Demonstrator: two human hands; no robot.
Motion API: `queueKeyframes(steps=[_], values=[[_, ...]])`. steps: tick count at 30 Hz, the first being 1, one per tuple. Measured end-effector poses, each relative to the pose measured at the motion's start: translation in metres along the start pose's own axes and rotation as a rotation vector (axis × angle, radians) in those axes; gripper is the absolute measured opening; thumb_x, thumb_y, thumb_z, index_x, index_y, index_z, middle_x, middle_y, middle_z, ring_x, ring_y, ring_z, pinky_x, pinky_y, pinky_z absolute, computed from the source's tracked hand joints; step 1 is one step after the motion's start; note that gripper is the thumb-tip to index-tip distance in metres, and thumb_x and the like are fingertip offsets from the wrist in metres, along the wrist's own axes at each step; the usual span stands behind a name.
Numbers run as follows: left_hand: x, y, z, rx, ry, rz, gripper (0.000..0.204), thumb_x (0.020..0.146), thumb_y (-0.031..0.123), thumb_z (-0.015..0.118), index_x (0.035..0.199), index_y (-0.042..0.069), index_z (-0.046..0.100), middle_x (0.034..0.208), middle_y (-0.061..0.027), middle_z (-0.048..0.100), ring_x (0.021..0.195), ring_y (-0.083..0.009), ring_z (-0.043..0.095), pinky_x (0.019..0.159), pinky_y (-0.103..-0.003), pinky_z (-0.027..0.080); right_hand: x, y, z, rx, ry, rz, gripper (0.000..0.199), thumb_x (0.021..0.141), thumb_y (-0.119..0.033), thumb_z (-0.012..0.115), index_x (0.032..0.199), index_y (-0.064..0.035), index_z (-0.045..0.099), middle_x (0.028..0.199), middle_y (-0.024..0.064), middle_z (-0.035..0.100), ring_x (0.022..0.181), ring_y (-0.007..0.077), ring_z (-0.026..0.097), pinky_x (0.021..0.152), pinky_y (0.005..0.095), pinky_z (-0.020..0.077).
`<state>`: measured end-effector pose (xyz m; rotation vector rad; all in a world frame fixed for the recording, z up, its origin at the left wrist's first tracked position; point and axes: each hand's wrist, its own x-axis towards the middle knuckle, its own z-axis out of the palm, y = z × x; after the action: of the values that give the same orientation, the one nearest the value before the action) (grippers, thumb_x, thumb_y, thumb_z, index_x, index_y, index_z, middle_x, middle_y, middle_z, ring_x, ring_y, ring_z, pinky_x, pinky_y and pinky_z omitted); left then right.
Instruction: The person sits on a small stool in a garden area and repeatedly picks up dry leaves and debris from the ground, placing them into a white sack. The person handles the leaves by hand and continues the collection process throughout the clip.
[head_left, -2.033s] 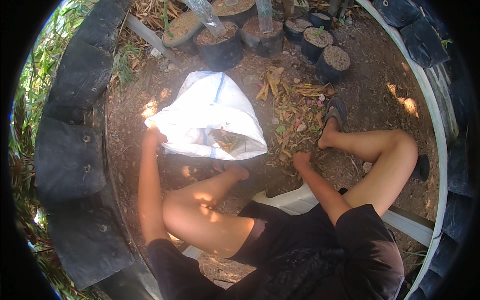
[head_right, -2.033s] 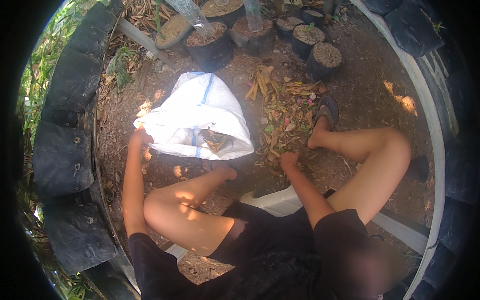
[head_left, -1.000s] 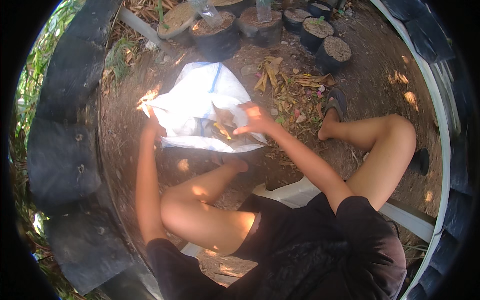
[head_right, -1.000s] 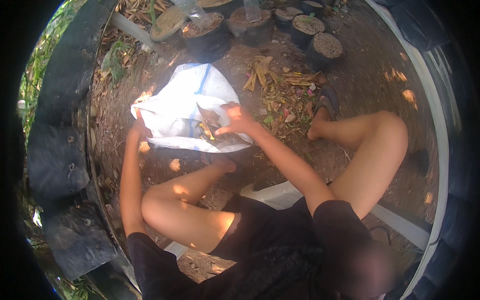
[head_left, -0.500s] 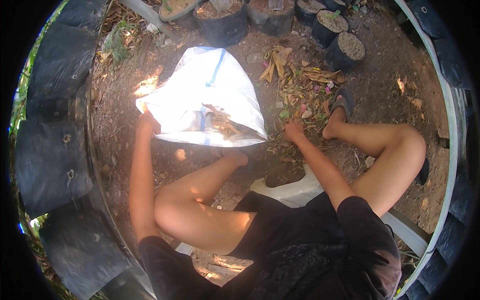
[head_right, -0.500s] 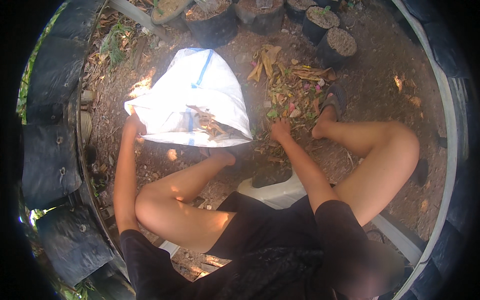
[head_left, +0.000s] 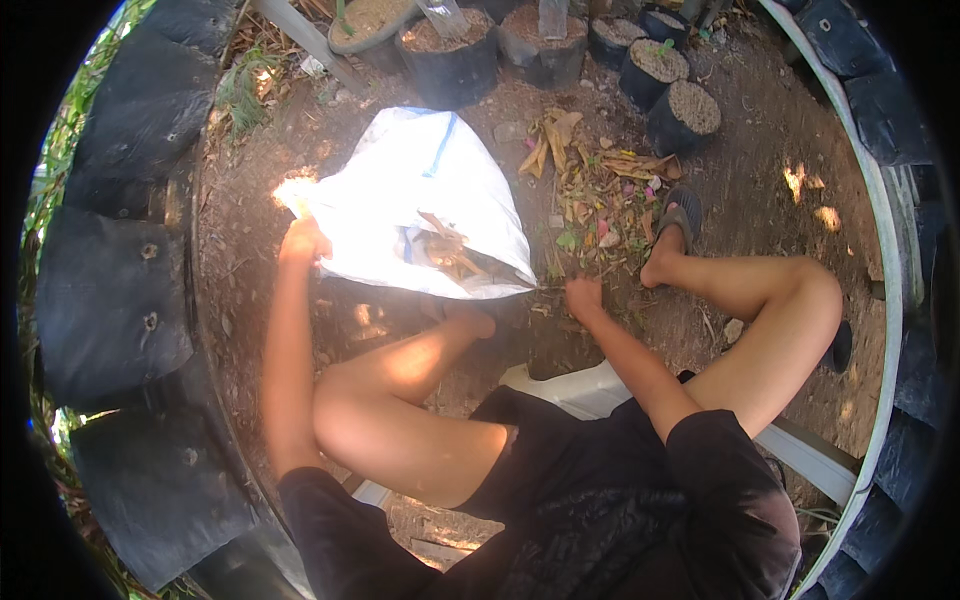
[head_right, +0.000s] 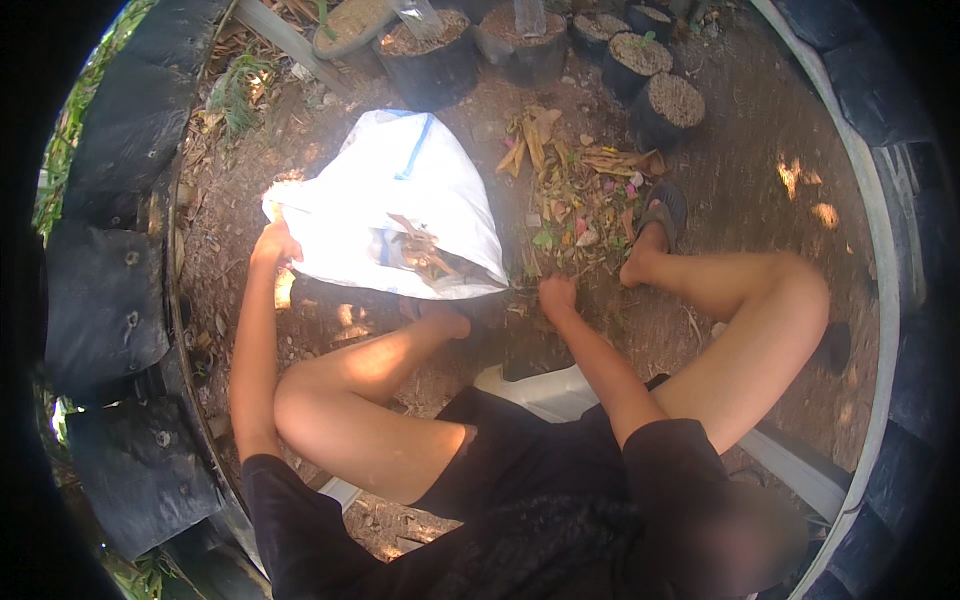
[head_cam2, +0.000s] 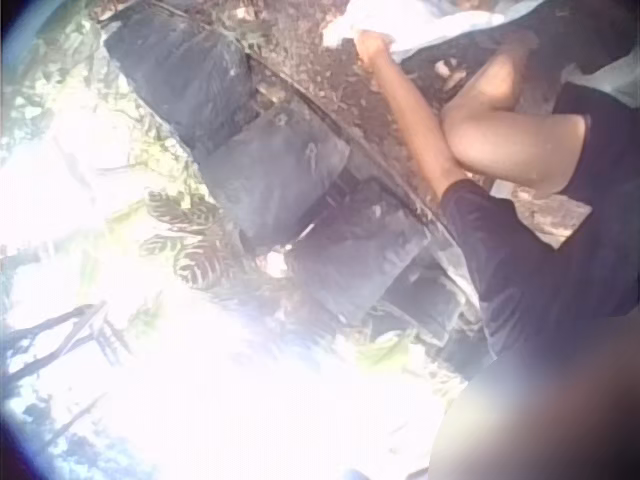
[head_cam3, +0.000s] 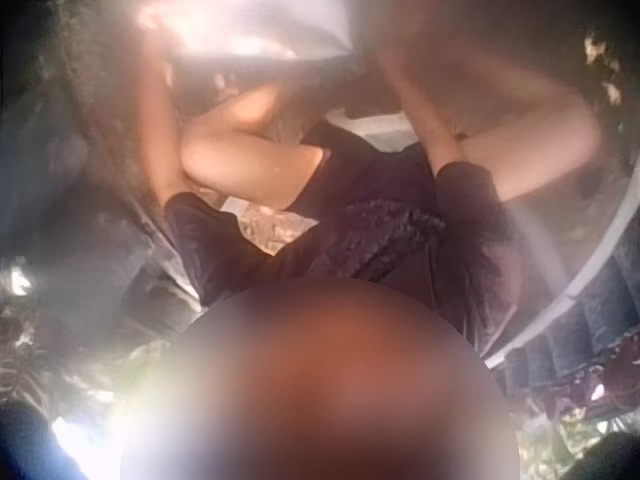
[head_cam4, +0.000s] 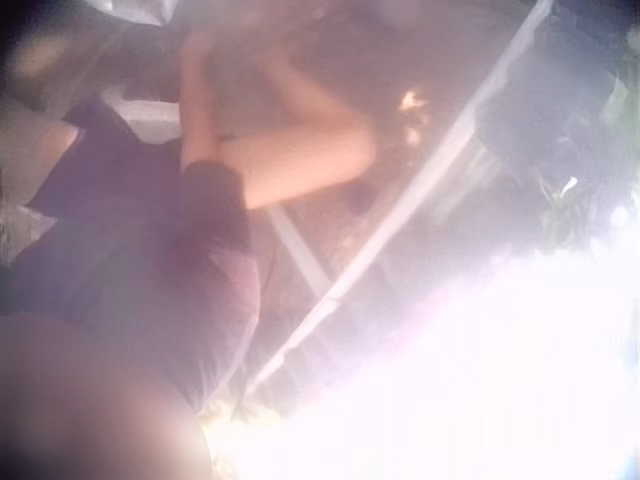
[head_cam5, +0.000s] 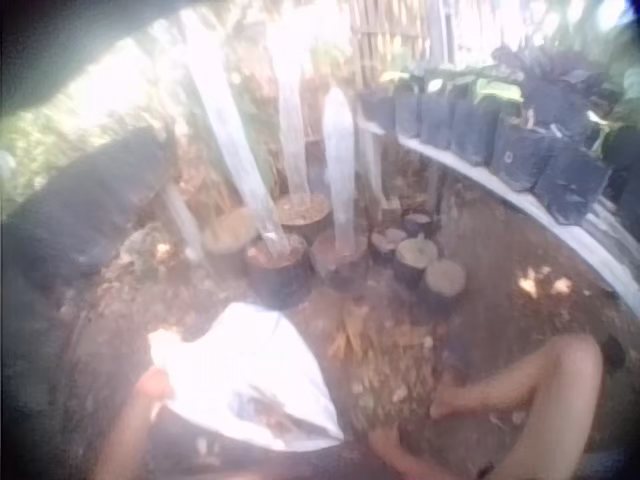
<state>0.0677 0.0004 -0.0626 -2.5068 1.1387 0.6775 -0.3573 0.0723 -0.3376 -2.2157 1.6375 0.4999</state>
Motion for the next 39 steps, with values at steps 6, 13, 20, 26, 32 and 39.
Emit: queueKeyframes(steps=[6,13,20,26,32,39], values=[[0.003,-0.006,0.004,-0.166,-0.111,0.087,0.067,0.063,-0.002,0.067,0.119,-0.005,0.03,0.082,-0.018,0.06,0.057,-0.0207,0.061,0.048,-0.031,0.053,-0.005,0.01,-0.017,0.139,-0.154,0.14,0.017,0.074,-0.014,0.058,0.088,-0.0092,0.067,0.092,0.0118,0.064,0.088,0.0251,0.062,0.073,0.0352,0.0489],[0.019,-0.024,0.008,-0.245,-0.285,0.094,0.078,0.064,-0.005,0.065,0.125,-0.003,0.016,0.085,-0.0196,0.059,0.058,-0.0231,0.062,0.048,-0.031,0.054,-0.015,0.01,-0.028,0.146,-0.245,0.155,0.018,0.073,-0.013,0.059,0.089,-0.0072,0.066,0.093,0.0135,0.063,0.088,0.0263,0.062,0.073,0.0349,0.0501],[0.006,-0.019,0.006,-0.278,-0.186,0.083,0.069,0.063,-0.005,0.066,0.119,-0.004,0.025,0.089,-0.0216,0.058,0.062,-0.0249,0.062,0.049,-0.032,0.054,0.0,0.006,-0.048,0.184,-0.225,0.042,0.029,0.068,-0.019,0.065,0.094,-0.004,0.064,0.094,0.0134,0.063,0.088,0.0288,0.061,0.072,0.038,0.0495],[-0.002,-0.009,-0.004,-0.239,-0.29,0.109,0.099,0.062,-0.004,0.067,0.131,0.001,-0.003,0.097,-0.0238,0.054,0.062,-0.0249,0.062,0.048,-0.032,0.053,0.024,-0.031,-0.134,0.533,-0.231,-0.405,0.045,0.06,-0.034,0.07,0.084,0.0024,0.063,0.075,0.0181,0.063,0.068,0.0274,0.061,0.061,0.0364,0.0459],[-0.011,-0.003,-0.003,-0.192,-0.217,0.097,0.114,0.064,-0.004,0.065,0.13,0.009,-0.027,0.103,-0.026,0.053,0.058,-0.0234,0.061,0.047,-0.03,0.051,0.003,-0.069,-0.153,1.078,0.16,-0.402,0.066,0.059,-0.041,0.07,0.106,0.0024,0.054,0.092,0.0238,0.059,0.084,0.0331,0.058,0.072,0.0358,0.046],[-0.025,0.0,-0.003,-0.181,-0.136,0.089,0.114,0.065,-0.005,0.065,0.13,0.011,-0.027,0.11,-0.0271,0.051,0.059,-0.0238,0.061,0.049,-0.031,0.051,0.018,-0.028,-0.079,0.674,0.036,-0.065,0.057,0.062,-0.037,0.07,0.103,-0.0001,0.057,0.093,0.0197,0.06,0.08,0.0273,0.06,0.072,0.036,0.0455]])
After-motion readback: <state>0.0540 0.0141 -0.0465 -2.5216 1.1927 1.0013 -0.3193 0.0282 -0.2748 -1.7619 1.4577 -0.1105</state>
